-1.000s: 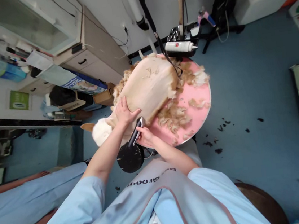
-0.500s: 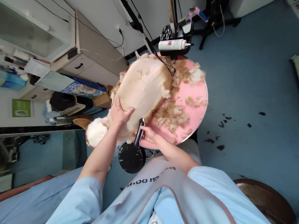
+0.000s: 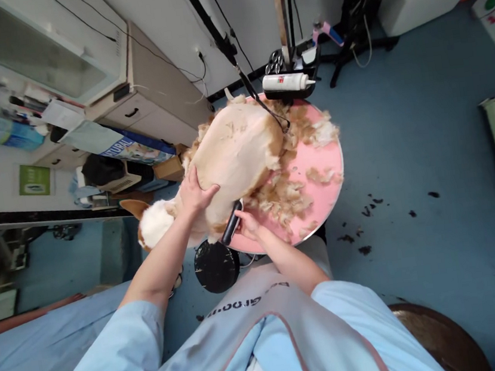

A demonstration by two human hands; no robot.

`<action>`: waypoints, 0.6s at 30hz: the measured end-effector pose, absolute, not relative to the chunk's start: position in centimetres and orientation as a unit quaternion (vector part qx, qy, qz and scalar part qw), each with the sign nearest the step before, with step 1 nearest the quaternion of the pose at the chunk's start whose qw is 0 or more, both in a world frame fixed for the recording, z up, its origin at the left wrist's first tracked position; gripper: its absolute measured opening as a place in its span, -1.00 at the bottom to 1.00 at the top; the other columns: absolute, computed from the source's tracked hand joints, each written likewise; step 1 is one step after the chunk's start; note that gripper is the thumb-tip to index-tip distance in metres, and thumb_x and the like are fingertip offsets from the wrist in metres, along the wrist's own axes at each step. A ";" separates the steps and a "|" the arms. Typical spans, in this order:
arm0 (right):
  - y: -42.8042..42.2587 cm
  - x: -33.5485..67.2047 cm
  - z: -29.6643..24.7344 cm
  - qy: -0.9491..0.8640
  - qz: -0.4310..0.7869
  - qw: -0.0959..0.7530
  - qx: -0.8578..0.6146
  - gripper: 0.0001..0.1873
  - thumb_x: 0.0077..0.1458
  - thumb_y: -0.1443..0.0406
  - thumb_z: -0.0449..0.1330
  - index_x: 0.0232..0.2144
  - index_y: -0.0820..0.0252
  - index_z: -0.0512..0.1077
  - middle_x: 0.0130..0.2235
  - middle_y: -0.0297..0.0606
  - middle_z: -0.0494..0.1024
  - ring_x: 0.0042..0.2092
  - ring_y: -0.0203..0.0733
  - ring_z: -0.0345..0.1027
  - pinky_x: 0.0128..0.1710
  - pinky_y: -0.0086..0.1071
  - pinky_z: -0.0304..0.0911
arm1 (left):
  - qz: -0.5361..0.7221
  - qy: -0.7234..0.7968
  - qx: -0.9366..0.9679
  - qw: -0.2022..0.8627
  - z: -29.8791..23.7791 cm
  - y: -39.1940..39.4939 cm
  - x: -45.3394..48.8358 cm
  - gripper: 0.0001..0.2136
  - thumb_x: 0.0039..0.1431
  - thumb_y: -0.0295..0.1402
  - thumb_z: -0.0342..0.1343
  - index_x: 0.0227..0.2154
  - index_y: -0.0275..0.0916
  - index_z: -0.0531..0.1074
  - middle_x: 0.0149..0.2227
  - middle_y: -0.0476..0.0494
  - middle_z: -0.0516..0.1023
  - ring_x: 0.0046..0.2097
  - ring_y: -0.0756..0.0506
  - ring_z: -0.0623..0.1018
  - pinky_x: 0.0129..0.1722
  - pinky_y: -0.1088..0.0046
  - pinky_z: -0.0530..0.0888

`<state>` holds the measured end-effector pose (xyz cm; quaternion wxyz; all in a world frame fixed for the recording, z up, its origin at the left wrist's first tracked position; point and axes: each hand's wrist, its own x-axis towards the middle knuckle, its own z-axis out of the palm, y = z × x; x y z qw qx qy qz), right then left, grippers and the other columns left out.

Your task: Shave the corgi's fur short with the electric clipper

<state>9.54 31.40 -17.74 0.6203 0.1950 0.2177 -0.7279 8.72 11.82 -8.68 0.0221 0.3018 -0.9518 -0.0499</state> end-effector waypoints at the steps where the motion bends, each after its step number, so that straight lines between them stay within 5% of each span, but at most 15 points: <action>1: 31.7 9.4 -17.9 0.223 -0.732 0.611 0.204 -0.84 0.18 0.23 0.19 -0.35 0.21 0.47 -0.46 -0.30 0.61 -0.41 -0.24 0.49 -0.30 -0.39 0.39 | -0.051 -0.952 0.300 0.025 -8.6 11.8 8.7 -0.03 -0.02 0.08 0.23 0.38 -0.33 0.08 0.33 -0.41 0.24 0.33 -0.37 0.29 0.31 0.08 0.23; 7: 31.0 11.2 -16.4 0.193 -0.683 0.700 0.076 -0.83 0.14 0.21 0.24 -0.32 0.21 0.45 -0.49 -0.31 0.60 -0.50 -0.23 0.41 -0.46 -0.42 0.28 | -0.054 -0.952 0.300 0.020 -8.7 11.1 8.4 -0.04 -0.01 0.09 0.21 0.38 -0.32 0.08 0.33 -0.41 0.24 0.31 -0.40 0.30 0.29 0.05 0.26; 14: 32.2 7.7 -16.5 0.231 -0.743 0.594 0.206 -0.83 0.17 0.21 0.19 -0.36 0.20 0.46 -0.46 -0.30 0.61 -0.41 -0.23 0.49 -0.31 -0.39 0.38 | -0.049 -0.954 0.294 0.022 -9.0 10.5 8.1 -0.02 -0.02 0.14 0.19 0.38 -0.29 0.08 0.35 -0.38 0.23 0.31 -0.40 0.30 0.28 0.04 0.26; 18: 32.3 8.0 -16.4 0.231 -0.711 0.653 0.124 -0.81 0.09 0.19 0.24 -0.38 0.22 0.45 -0.48 -0.29 0.59 -0.47 -0.25 0.44 -0.41 -0.42 0.33 | -0.050 -0.953 0.297 0.023 -9.0 10.1 7.4 -0.03 -0.03 0.16 0.18 0.38 -0.26 0.09 0.33 -0.35 0.27 0.29 -0.40 0.33 0.27 0.06 0.28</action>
